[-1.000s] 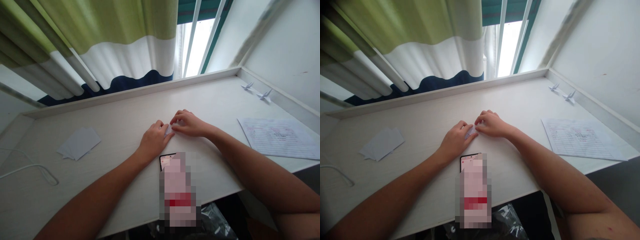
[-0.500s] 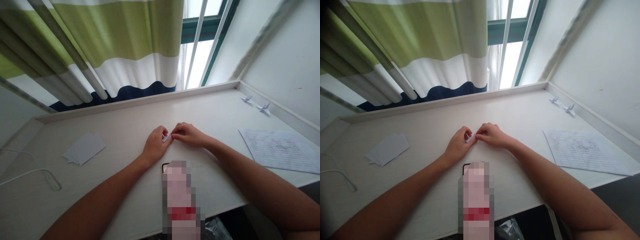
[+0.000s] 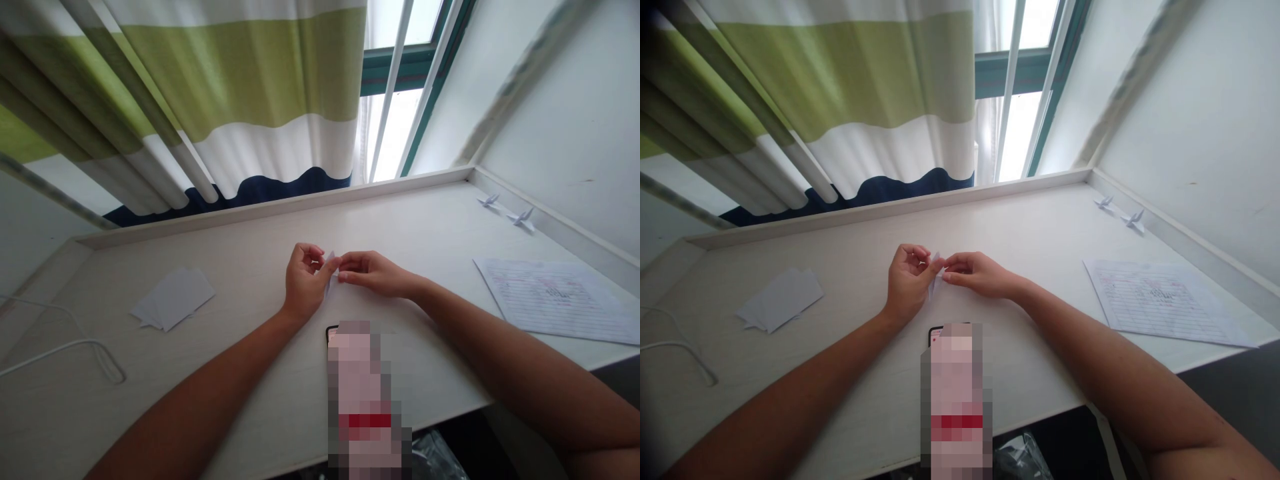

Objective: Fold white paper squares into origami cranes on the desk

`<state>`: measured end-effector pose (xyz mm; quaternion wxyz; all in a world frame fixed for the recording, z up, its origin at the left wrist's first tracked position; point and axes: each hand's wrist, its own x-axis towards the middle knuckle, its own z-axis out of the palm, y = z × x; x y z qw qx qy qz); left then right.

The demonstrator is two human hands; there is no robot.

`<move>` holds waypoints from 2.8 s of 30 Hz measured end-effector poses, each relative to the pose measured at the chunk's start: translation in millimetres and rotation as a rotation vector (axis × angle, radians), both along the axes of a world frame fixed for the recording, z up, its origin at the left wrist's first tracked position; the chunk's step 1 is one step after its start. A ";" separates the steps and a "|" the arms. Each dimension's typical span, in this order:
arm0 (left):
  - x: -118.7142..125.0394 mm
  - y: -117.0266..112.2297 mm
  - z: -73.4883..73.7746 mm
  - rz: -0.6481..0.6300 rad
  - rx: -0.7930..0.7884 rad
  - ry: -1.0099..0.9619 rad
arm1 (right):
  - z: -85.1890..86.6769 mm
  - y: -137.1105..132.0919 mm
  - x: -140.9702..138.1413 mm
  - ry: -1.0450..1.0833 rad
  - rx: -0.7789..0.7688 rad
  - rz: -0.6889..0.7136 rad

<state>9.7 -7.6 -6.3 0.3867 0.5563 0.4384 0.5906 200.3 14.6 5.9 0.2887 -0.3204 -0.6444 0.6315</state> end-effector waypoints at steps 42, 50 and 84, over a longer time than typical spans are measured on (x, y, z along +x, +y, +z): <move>-3.4 -11.3 11.3 -0.509 -0.317 0.088 | 15.7 -16.6 -5.5 -0.031 0.376 -0.291; -0.9 -11.2 14.1 -0.525 -0.359 0.052 | 11.8 -15.3 -8.4 0.058 0.216 -0.348; -5.0 -7.5 10.5 -0.571 -0.284 0.112 | 8.0 -13.0 -5.7 0.085 0.483 -0.355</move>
